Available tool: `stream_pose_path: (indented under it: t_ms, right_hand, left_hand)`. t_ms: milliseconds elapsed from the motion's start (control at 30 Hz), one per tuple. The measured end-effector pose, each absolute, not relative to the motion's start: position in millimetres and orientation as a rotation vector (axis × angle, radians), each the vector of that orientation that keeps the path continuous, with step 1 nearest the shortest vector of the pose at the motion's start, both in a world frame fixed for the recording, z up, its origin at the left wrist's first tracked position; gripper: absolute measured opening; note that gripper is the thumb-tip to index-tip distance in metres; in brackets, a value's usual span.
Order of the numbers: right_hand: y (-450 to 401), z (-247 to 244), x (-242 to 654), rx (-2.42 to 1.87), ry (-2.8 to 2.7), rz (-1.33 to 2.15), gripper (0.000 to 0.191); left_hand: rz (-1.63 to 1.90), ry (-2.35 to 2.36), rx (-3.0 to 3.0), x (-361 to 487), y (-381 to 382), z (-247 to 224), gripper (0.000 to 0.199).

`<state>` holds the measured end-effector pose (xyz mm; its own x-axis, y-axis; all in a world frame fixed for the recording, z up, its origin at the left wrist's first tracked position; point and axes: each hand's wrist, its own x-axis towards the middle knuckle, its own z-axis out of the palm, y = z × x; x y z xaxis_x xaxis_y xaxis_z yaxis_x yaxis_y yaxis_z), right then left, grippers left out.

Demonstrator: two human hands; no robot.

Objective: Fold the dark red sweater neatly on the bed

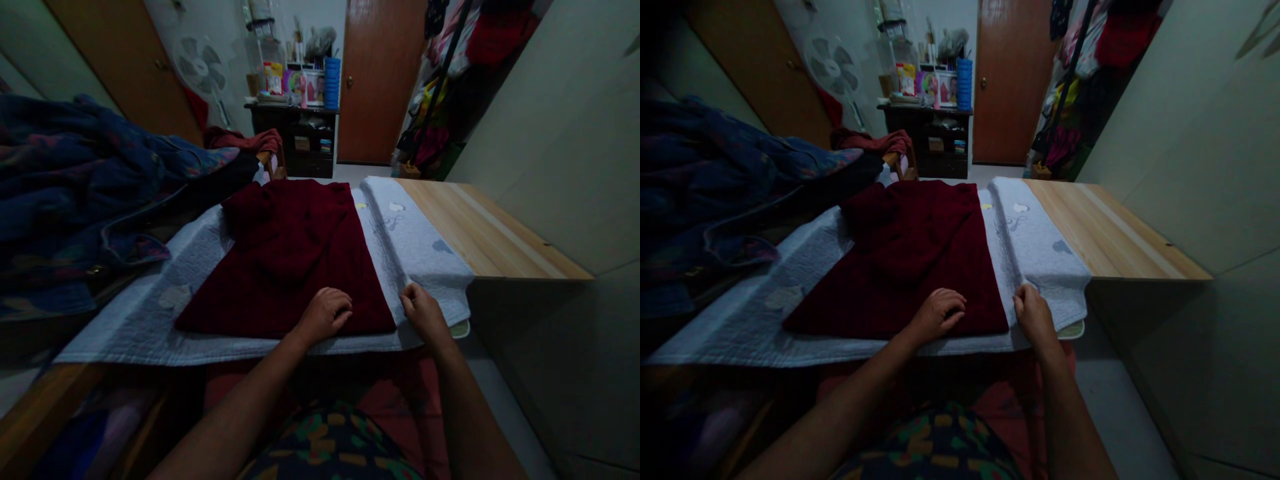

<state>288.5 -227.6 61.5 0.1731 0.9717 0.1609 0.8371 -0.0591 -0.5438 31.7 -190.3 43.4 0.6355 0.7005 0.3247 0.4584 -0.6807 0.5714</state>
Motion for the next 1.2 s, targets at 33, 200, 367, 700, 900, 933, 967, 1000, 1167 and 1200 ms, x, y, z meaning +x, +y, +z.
stream_pose_path:
  t_ms: [33,200,367,700,900,933,967,1000,1167,1200]
  right_hand:
    - [-229.5,61.0,288.7,-1.890,-1.724,0.276,0.024]
    - [-234.7,61.2,276.3,-1.690,-1.945,0.337,0.032]
    - [-233.8,56.3,262.9,-1.668,-2.047,0.498,0.006]
    - [-228.5,39.3,265.7,-1.778,-2.020,0.308,0.011]
    - [-234.2,49.1,272.0,-1.912,-1.842,0.407,0.029]
    - [-235.4,51.9,270.0,-1.927,-1.819,0.457,0.028]
    - [-236.5,54.4,267.5,-1.933,-1.793,0.506,0.025]
    - [-237.3,56.3,264.8,-1.937,-1.764,0.554,0.020]
    - [-236.9,56.8,256.6,-1.933,-1.620,0.809,0.040]
    - [-236.4,56.7,256.3,-1.903,-1.590,0.876,0.046]
  left_hand:
    - [0.743,0.923,2.420,31.5,-190.6,43.4,0.005]
    - [0.687,0.970,2.452,32.1,-192.5,45.0,0.007]
    - [0.662,0.972,2.457,31.0,-194.2,45.7,0.010]
    - [0.672,0.975,2.491,30.8,-194.3,44.7,0.009]
    - [0.655,0.964,2.502,29.6,-197.4,47.6,0.012]
    - [0.650,0.961,2.504,29.1,-198.0,48.4,0.014]
    - [0.645,0.956,2.507,28.6,-198.5,49.3,0.017]
    - [0.639,0.948,2.512,28.1,-199.0,50.1,0.021]
    - [0.579,0.958,2.561,28.9,-205.0,56.2,0.048]
    - [0.564,0.982,2.571,30.2,-208.0,58.7,0.051]
